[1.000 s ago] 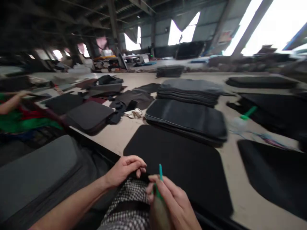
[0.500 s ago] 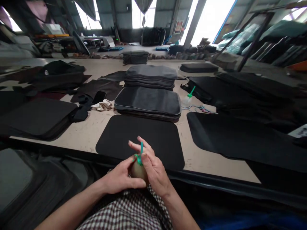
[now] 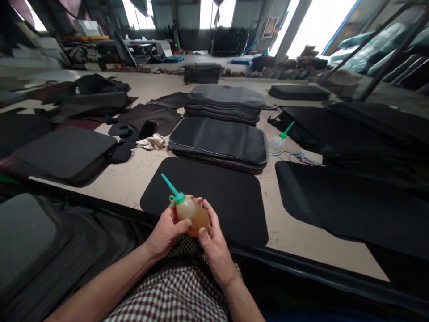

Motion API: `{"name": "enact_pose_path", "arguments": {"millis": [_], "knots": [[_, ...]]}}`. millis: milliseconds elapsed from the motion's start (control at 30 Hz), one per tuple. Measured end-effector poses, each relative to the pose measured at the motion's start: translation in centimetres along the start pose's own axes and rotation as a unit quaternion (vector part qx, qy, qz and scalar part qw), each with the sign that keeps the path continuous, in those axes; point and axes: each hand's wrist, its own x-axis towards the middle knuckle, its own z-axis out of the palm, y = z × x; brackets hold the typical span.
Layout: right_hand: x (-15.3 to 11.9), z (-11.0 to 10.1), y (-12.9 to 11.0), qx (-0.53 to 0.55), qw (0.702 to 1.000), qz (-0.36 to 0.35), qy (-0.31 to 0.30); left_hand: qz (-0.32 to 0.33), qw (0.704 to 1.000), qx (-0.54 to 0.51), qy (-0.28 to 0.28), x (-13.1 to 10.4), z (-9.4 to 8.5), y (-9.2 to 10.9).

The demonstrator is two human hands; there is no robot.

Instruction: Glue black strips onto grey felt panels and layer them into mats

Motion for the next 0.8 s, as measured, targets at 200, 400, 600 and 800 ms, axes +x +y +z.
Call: {"name": "enact_pose_path", "arguments": {"millis": [200, 400, 600, 800], "knots": [[0.8, 1.6, 0.3, 0.06, 0.998, -0.024, -0.006, 0.036, 0.998, 0.023, 0.035, 0.2, 0.4, -0.8], [1.0, 1.6, 0.8, 0.053, 0.996, -0.048, 0.054, 0.034, 0.998, 0.011, 0.041, 0.7, 0.7, -1.4], [1.0, 0.3, 0.3, 0.064, 0.99, -0.045, 0.113, 0.003, 1.0, -0.003, 0.012, 0.8, 0.4, -1.7], [0.8, 0.8, 0.0, 0.109, 0.991, -0.001, 0.073, -0.028, 0.999, 0.014, -0.006, 0.7, 0.2, -1.7]]}}
